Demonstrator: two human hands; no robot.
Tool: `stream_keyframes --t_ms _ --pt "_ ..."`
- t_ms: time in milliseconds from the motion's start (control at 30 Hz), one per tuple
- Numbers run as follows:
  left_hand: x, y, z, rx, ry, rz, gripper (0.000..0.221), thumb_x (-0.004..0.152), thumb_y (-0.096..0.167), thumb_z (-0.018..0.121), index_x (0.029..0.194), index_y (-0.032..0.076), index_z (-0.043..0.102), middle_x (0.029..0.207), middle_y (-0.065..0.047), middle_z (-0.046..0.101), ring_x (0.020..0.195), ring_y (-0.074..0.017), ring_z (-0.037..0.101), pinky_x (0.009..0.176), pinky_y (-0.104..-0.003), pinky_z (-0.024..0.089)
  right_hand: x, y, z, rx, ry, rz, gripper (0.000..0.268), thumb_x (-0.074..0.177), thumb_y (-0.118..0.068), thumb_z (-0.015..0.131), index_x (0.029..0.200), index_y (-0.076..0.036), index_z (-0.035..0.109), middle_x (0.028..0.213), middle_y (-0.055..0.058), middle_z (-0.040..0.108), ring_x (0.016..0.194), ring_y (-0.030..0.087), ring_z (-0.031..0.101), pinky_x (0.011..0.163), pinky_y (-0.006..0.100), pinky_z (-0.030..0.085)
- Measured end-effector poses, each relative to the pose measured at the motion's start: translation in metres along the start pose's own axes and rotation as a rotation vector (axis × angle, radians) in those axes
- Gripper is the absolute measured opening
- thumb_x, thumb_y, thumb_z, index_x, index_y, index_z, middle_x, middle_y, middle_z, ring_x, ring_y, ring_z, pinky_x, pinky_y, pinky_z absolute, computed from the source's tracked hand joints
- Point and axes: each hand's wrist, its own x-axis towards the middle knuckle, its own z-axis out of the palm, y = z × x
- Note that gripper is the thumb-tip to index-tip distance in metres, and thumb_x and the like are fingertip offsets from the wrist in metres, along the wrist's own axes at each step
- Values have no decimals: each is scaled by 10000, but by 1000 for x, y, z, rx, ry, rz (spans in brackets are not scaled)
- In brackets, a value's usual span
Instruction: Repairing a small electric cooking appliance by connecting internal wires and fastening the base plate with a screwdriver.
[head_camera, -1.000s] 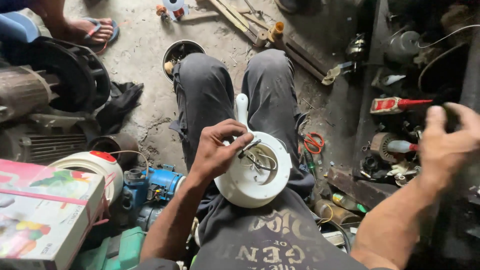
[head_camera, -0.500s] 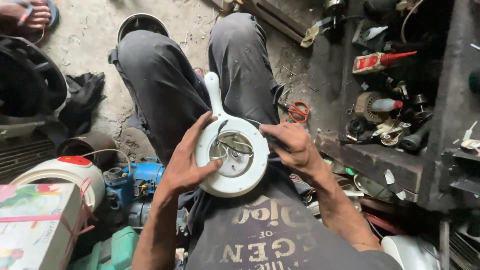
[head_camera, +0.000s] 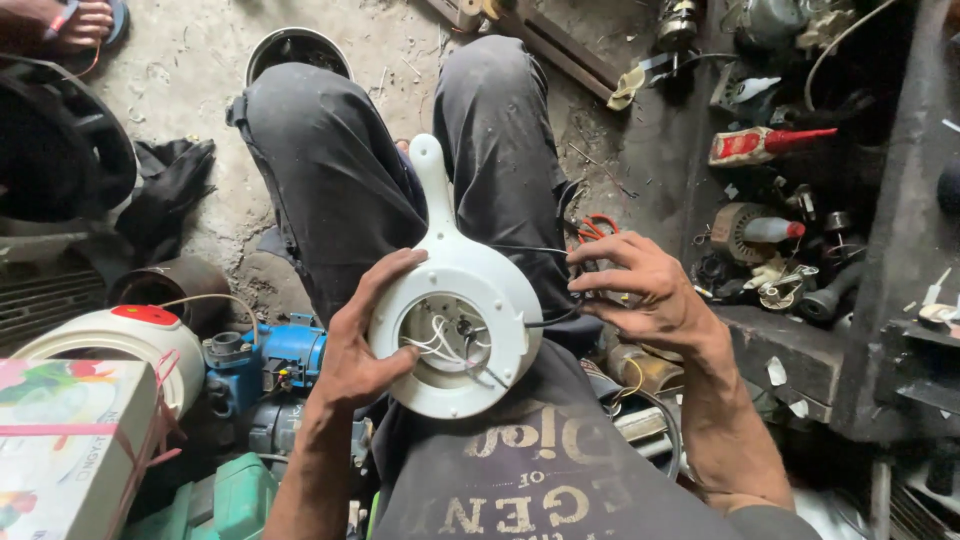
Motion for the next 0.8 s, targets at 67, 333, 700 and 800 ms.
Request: stream_keyframes --t_ms 67,333,700,800 --pt "-2 -3 -6 -33 32 23 823 581 30 685 1395 -2 570 1421 -221 595 1427 -348 474 1193 -448 363 4 -4 0 98 21 12 238 856 -161 813 1093 -145 792 1215 95 742 1051 292 694 956 425 513" --pt "-32 20 -57 -165 135 73 836 560 43 719 1379 -10 562 1388 -220 636 1354 -328 609 1255 -452 466 50 -14 8 101 116 144 295 814 54 718 1108 40 704 1215 154 705 1024 241 694 886 315 560" --pt "-78 41 -127 54 501 53 947 523 156 622 1466 211 556 1437 -126 620 1329 -252 628 1268 -415 523 168 102 104 -314 -474 14 487 689 -20 688 1164 -127 670 954 107 674 876 347 652 736 450 527" --pt "-90 44 -144 72 445 44 1028 520 154 610 1538 230 493 1496 -127 563 1386 -270 578 1298 -464 503 191 166 149 -312 -695 154 410 694 -28 705 1093 -123 712 895 89 721 776 325 644 684 460 526"
